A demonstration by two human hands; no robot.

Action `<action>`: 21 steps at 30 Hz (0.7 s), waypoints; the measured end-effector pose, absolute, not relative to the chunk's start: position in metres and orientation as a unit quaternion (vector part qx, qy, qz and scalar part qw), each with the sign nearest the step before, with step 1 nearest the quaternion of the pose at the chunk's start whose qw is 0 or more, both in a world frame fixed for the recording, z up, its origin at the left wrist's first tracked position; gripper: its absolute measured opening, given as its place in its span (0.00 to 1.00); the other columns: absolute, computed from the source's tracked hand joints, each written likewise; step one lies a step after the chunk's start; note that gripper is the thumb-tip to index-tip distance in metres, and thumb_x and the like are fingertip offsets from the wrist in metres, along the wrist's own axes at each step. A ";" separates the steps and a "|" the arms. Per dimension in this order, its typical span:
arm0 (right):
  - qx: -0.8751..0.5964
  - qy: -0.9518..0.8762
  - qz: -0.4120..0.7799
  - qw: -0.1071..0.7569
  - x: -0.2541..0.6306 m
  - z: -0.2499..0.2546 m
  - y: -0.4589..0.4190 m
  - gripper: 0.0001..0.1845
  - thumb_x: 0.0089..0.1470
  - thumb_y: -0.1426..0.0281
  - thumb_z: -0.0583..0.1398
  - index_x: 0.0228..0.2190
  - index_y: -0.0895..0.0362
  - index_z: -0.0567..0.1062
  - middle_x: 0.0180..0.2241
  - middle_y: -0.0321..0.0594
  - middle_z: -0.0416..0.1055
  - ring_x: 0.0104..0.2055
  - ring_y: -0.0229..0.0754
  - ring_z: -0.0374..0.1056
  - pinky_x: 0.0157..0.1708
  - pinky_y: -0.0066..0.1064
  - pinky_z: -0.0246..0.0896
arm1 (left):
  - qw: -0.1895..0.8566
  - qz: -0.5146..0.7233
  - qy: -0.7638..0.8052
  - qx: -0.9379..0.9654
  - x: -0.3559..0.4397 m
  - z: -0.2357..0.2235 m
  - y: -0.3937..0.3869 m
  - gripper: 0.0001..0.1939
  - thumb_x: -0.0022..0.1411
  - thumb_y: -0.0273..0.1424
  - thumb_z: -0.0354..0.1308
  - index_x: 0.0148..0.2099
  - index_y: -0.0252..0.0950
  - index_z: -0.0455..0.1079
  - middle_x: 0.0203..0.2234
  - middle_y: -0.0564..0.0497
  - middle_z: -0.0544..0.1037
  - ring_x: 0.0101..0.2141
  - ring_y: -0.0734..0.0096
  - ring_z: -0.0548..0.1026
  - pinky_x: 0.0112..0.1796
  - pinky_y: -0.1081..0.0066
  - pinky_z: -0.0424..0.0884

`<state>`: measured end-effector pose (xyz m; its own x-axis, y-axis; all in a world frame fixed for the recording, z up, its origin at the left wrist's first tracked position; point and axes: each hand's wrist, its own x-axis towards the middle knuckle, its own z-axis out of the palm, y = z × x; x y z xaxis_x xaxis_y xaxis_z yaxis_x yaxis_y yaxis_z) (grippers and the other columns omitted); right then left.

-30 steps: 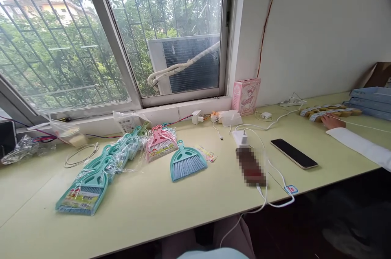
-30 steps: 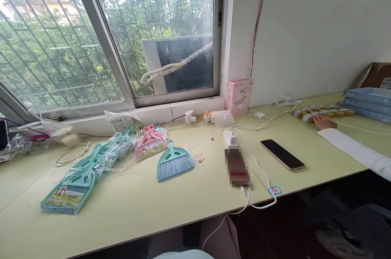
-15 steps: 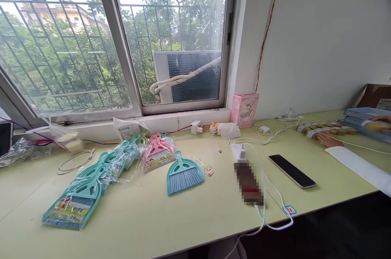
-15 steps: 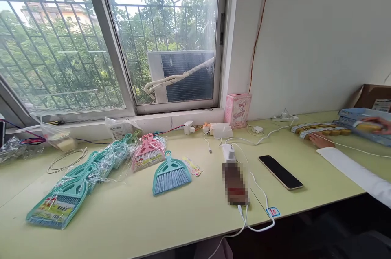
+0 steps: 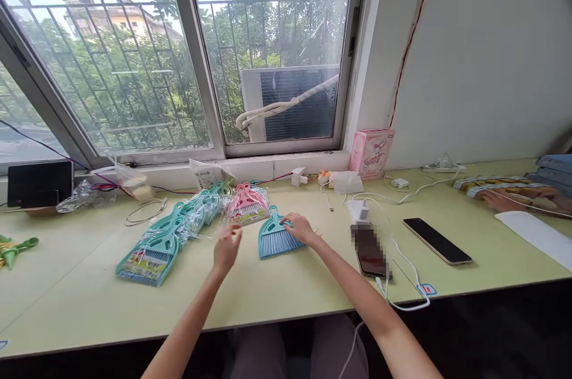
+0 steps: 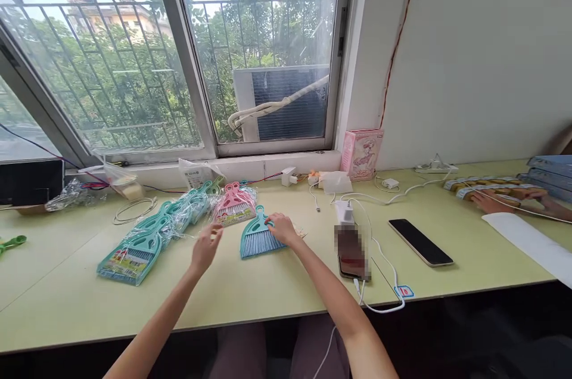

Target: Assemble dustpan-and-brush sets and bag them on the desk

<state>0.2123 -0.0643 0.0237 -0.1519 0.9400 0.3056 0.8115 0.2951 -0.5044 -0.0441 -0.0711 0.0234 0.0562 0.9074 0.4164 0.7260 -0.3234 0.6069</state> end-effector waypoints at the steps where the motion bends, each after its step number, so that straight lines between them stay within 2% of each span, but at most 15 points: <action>1: -0.592 -0.759 0.082 0.258 0.202 0.014 -0.054 0.08 0.59 0.73 0.58 0.38 0.54 0.78 0.45 0.40 0.76 0.51 0.44 0.67 0.50 0.34 0.56 | 0.129 0.352 0.568 0.732 -0.033 0.017 -0.062 0.16 0.67 0.36 0.54 0.52 0.31 0.69 0.48 0.41 0.75 0.50 0.59 0.73 0.51 0.58 0.70; 5: -0.618 -0.750 -0.030 0.236 0.186 -0.016 -0.046 0.14 0.64 0.73 0.51 0.45 0.53 0.75 0.46 0.43 0.75 0.51 0.45 0.66 0.50 0.37 0.53 | 0.158 0.260 0.547 0.780 0.018 -0.007 -0.016 0.16 0.63 0.33 0.55 0.50 0.30 0.71 0.49 0.38 0.76 0.54 0.53 0.71 0.54 0.59 0.66; 9: -0.614 -0.750 -0.055 0.241 0.189 -0.027 -0.050 0.13 0.65 0.67 0.52 0.48 0.53 0.72 0.47 0.44 0.74 0.51 0.47 0.67 0.54 0.41 0.49 | 0.223 0.329 0.499 0.770 0.032 -0.032 0.015 0.14 0.61 0.32 0.54 0.47 0.33 0.73 0.47 0.42 0.78 0.48 0.58 0.75 0.51 0.63 0.68; 12: -0.630 -0.734 -0.037 0.252 0.188 -0.024 -0.051 0.12 0.65 0.68 0.53 0.47 0.54 0.72 0.46 0.45 0.75 0.51 0.46 0.68 0.53 0.40 0.49 | 0.269 0.369 0.453 0.766 0.024 -0.042 0.018 0.13 0.59 0.31 0.54 0.43 0.34 0.75 0.42 0.45 0.80 0.42 0.61 0.77 0.45 0.67 0.70; 17: -0.639 -0.735 -0.042 0.224 0.174 -0.016 -0.056 0.11 0.65 0.72 0.51 0.43 0.57 0.72 0.41 0.46 0.76 0.46 0.45 0.70 0.52 0.40 0.48 | 0.270 0.379 0.480 0.744 0.020 -0.034 0.010 0.10 0.58 0.28 0.55 0.37 0.36 0.78 0.36 0.48 0.82 0.37 0.64 0.78 0.42 0.69 0.71; 21: -0.651 -0.723 -0.066 0.223 0.169 -0.013 -0.062 0.11 0.65 0.73 0.50 0.42 0.57 0.72 0.41 0.46 0.76 0.44 0.46 0.70 0.51 0.41 0.48 | 0.275 0.431 0.495 0.702 0.027 -0.027 0.005 0.10 0.58 0.29 0.56 0.37 0.36 0.79 0.36 0.47 0.83 0.36 0.63 0.79 0.41 0.67 0.73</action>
